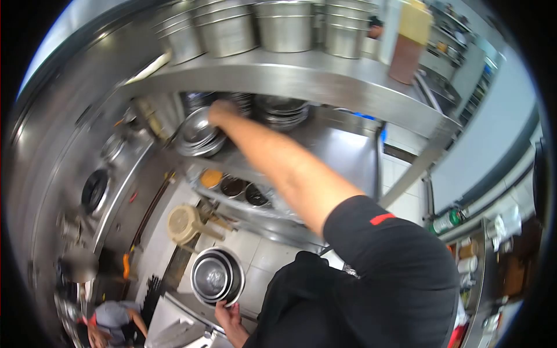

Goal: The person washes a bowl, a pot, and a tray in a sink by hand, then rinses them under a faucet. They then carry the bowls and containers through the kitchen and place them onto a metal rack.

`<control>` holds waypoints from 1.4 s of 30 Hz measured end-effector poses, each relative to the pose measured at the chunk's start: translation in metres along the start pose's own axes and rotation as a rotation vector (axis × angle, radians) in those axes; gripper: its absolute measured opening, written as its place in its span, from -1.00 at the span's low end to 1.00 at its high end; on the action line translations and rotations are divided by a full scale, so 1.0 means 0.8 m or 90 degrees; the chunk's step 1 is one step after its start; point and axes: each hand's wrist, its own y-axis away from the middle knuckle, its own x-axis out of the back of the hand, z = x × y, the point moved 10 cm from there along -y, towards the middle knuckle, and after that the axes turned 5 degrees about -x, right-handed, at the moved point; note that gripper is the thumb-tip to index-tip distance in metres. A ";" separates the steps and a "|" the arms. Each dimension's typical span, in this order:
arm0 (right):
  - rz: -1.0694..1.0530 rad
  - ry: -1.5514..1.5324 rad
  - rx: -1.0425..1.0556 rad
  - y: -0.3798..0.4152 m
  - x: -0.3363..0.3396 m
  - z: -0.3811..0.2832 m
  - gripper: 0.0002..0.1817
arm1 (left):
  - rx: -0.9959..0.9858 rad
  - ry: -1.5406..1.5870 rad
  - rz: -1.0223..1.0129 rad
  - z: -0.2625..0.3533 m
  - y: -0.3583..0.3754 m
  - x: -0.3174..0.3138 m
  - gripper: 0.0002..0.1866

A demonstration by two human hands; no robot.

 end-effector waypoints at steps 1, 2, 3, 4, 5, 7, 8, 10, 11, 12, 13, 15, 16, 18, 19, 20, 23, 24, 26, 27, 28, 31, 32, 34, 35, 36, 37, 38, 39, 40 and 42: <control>0.036 -0.058 -0.041 -0.006 -0.005 0.007 -0.64 | -0.008 -0.019 -0.004 0.003 0.000 0.002 -0.81; 0.057 -0.106 -0.110 -0.005 -0.005 0.014 -0.67 | -0.004 -0.009 -0.031 0.003 0.001 -0.008 -0.82; 0.061 -0.148 -0.135 0.001 -0.002 0.016 -0.64 | 0.000 0.001 -0.051 0.003 0.002 -0.013 -0.83; 0.067 -0.190 -0.159 0.008 0.002 0.018 -0.61 | -0.005 -0.007 -0.027 0.005 0.000 -0.011 -0.85; 0.074 -0.232 -0.182 0.016 0.006 0.019 -0.57 | 0.019 -0.005 -0.058 -0.003 -0.021 -0.009 -0.87; 0.002 -0.291 -0.187 0.045 0.023 0.015 -0.56 | 0.065 0.002 -0.105 -0.011 -0.057 0.003 -0.89; 0.037 -0.292 -0.198 0.037 0.015 0.016 -0.60 | 0.049 -0.021 -0.076 -0.009 -0.053 0.005 -0.91; 0.055 -0.437 -0.321 0.051 0.009 0.036 -0.62 | 0.067 -0.009 -0.117 -0.012 -0.056 -0.004 -0.91; 0.062 -0.510 -0.381 0.059 0.005 0.042 -0.63 | 0.076 -0.002 -0.136 -0.013 -0.057 -0.007 -0.91; 0.115 -0.570 -0.467 0.060 -0.003 0.052 -0.64 | 0.100 0.009 -0.112 -0.015 -0.056 -0.007 -0.90; 0.124 -0.426 -0.387 0.048 -0.001 0.042 -0.65 | 0.108 0.001 -0.112 -0.015 -0.056 -0.009 -0.90; 0.138 -0.139 -0.223 0.038 -0.003 0.011 -0.66 | 0.122 -0.014 -0.111 -0.014 -0.062 -0.011 -0.89; 0.052 -0.070 -0.137 0.059 0.010 -0.005 -0.69 | 0.125 -0.013 -0.170 -0.013 -0.063 -0.021 -0.89; 0.092 -0.049 -0.091 0.068 0.019 -0.015 -0.70 | 0.090 -0.045 -0.159 -0.008 -0.070 -0.018 -0.89; 0.111 -0.036 -0.069 0.068 0.023 -0.020 -0.70 | 0.074 -0.061 -0.153 -0.006 -0.070 -0.019 -0.89; 0.054 -0.162 -0.132 0.065 0.015 -0.006 -0.69 | 0.079 -0.054 -0.150 -0.006 -0.070 -0.022 -0.88; 0.044 -0.192 -0.115 0.083 0.034 -0.003 -0.66 | 0.074 -0.050 -0.180 -0.004 -0.067 -0.033 -0.89; 0.055 -0.212 -0.130 0.079 0.032 -0.003 -0.64 | 0.076 -0.046 -0.188 -0.006 -0.067 -0.035 -0.88; 0.072 -0.252 -0.157 0.069 0.026 0.002 -0.61 | 0.080 -0.037 -0.199 -0.008 -0.069 -0.036 -0.87; 0.086 -0.226 -0.158 0.063 0.021 0.002 -0.58 | 0.082 -0.031 -0.200 -0.010 -0.066 -0.030 -0.86; 0.095 -0.198 -0.153 0.054 0.013 0.000 -0.56 | 0.056 -0.041 -0.161 -0.009 -0.043 -0.033 -0.82; 0.050 0.019 -0.036 0.026 -0.015 -0.009 -0.62 | 0.051 -0.125 -0.059 -0.017 -0.031 -0.016 -0.72; 0.018 0.096 0.047 0.042 -0.004 -0.019 -0.63 | 0.070 -0.087 -0.081 -0.027 -0.049 -0.012 -0.74; 0.073 -0.049 0.002 -0.022 -0.039 0.000 -0.74 | 0.020 0.019 -0.094 -0.009 -0.014 -0.036 -0.75; 0.083 -0.140 -0.106 -0.022 -0.032 0.016 -0.80 | 0.024 0.018 -0.113 -0.012 -0.021 -0.030 -0.76; -0.023 -0.154 -0.110 -0.004 -0.025 0.007 -0.75 | 0.019 0.033 -0.101 -0.012 -0.021 -0.025 -0.77; -0.123 -0.162 -0.123 0.015 -0.019 0.004 -0.70 | 0.021 0.041 -0.096 -0.014 -0.021 -0.023 -0.78; -0.142 -0.179 -0.131 0.018 -0.017 0.013 -0.72 | 0.037 0.051 -0.079 -0.021 -0.012 -0.022 -0.81; -0.159 -0.201 -0.142 0.015 -0.021 0.016 -0.73 | 0.041 0.071 -0.066 -0.019 -0.005 -0.021 -0.82; -0.174 -0.225 -0.150 0.010 -0.023 0.013 -0.74 | 0.032 0.071 -0.058 -0.017 -0.002 -0.018 -0.83; -0.219 -0.302 -0.157 0.004 -0.029 0.016 -0.79 | 0.021 0.077 -0.047 -0.020 -0.002 -0.005 -0.83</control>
